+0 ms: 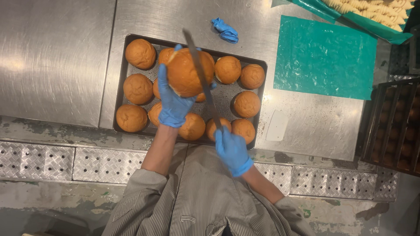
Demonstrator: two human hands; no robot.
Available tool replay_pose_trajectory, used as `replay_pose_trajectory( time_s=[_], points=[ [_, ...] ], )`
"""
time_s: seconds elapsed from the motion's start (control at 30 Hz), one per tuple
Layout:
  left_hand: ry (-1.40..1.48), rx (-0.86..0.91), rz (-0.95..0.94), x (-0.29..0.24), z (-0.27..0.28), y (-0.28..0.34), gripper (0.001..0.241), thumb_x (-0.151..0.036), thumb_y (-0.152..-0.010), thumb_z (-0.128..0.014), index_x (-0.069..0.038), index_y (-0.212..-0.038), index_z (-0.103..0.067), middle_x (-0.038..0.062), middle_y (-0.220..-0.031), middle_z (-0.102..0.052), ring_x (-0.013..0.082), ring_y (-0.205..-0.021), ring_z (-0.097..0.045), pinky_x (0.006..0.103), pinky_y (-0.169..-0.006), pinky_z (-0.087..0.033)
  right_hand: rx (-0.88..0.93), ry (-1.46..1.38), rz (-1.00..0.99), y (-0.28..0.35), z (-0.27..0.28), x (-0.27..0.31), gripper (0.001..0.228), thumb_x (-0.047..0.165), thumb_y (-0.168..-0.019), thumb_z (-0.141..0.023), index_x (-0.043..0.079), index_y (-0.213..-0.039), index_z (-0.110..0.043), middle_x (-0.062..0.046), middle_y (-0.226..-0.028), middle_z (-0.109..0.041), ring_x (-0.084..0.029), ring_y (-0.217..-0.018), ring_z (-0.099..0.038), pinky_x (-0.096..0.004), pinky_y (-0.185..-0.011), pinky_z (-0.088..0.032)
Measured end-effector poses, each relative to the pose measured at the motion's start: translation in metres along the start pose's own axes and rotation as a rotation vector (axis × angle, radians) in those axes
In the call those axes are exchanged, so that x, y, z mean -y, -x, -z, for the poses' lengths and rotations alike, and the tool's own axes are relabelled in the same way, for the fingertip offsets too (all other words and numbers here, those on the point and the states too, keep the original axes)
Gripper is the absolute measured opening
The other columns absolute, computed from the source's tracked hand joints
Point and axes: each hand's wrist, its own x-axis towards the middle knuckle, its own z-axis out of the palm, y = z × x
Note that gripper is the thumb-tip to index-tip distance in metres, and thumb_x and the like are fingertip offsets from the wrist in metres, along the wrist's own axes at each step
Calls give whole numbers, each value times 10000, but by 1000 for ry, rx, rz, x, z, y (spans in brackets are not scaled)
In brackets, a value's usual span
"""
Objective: The person slices a cross shape into the top of several bread buns on a metal baking tray using a long knife, handling one bun at a time with blue-gloved hands.
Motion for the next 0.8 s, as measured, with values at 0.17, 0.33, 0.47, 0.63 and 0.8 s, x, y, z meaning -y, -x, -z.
replay_pose_trajectory(
  time_s=[0.17, 0.33, 0.47, 0.63, 0.8],
  points=[
    [4, -63, -45, 0, 18, 0, 671, -493, -984, -648, -203, -1551, -438, 100, -1578, -484, 326, -1429, -515, 618, -1130, -494, 6, 163, 26, 12, 3, 7, 234, 115, -974, -622, -96, -1077, -634, -136, -528, -599, -310, -433, -600, -442, -425, -467],
    [-31, -98, 0, 26, 19, 8, 655, -445, -973, -635, -170, -1539, -456, 66, -1534, -525, 276, -1407, -528, 516, -1169, -484, -16, 577, 382, -39, -9, -9, 267, 62, -899, -598, -75, -1127, -621, -266, -1030, -717, -259, -533, -619, -396, -459, -469],
    [-22, -105, -48, 9, 5, 1, 642, -431, -1011, -622, -159, -1567, -451, 82, -1557, -524, 266, -1439, -520, 503, -1209, -459, 61, 256, -87, -27, -30, -19, 186, 131, -1007, -681, -10, -1127, -664, -152, -727, -632, -281, -526, -629, -413, -492, -489],
    [-111, -6, -109, -14, -1, 6, 639, -491, -969, -607, -184, -1506, -447, 100, -1510, -527, 284, -1412, -541, 603, -1127, -506, 95, 184, 67, 39, -31, -29, 252, 87, -992, -705, -59, -1184, -634, -131, -663, -566, -280, -504, -597, -438, -480, -481],
    [42, -282, 154, 23, 33, 5, 697, -493, -1002, -630, -132, -1571, -453, 109, -1563, -529, 324, -1411, -537, 528, -1173, -473, 15, 472, 442, -10, -30, -49, 273, 9, -921, -615, -81, -1178, -605, -287, -934, -712, -301, -583, -629, -421, -483, -487]
  ],
)
